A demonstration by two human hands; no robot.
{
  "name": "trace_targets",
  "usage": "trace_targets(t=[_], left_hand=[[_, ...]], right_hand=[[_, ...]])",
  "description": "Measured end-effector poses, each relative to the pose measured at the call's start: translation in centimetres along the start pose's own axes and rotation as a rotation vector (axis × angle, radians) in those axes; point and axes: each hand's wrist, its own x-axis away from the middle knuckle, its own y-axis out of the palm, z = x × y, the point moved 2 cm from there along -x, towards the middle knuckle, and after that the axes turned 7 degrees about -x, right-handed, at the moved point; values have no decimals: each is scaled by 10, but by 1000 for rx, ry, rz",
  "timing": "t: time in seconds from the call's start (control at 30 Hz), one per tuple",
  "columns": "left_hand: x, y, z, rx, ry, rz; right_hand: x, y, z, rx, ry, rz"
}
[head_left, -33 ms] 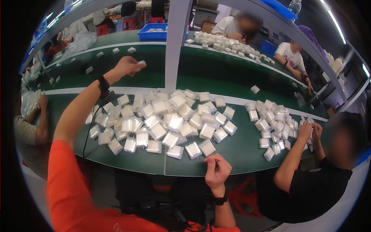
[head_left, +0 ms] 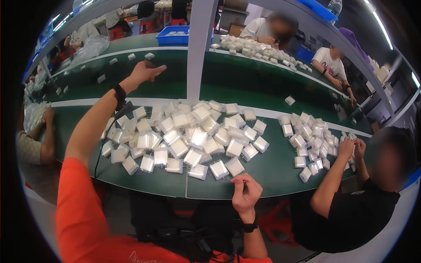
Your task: Assembling and testing small white electronic components on a factory production line using a needle tool.
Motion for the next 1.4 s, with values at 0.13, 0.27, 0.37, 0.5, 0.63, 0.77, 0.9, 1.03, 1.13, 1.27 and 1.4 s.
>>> trace_targets(t=[0.13,0.27,0.37,0.5,0.63,0.77,0.9,1.03,1.13,1.27,1.4], left_hand=[[-8,11,-12,56,59,202],[48,-17,-7,-81,241,128],[118,-35,25,-72,294,-32],[201,-45,35,-111,465,-90],[255,-39,41,-95,505,-115],[284,-34,30,-62,575,-115],[311,-12,34,155,504,-192],[347,35,51,929,110,-615],[357,73,51,1080,-10,-822],[360,100,42,1082,31,-687],[365,111,44,837,212,-306]], right_hand=[[7,-10,-2,-93,119,92],[-41,-36,-7,65,-13,-4],[-102,-60,6,104,253,-143],[-145,-21,-9,320,179,-334],[-151,-11,7,541,311,-543],[-157,-5,18,478,298,-499],[-145,9,-16,404,158,-347],[-95,46,-90,458,-545,-518],[-58,64,-125,562,-794,-714],[-45,64,-121,503,-670,-727],[-28,54,-108,151,98,-473]])
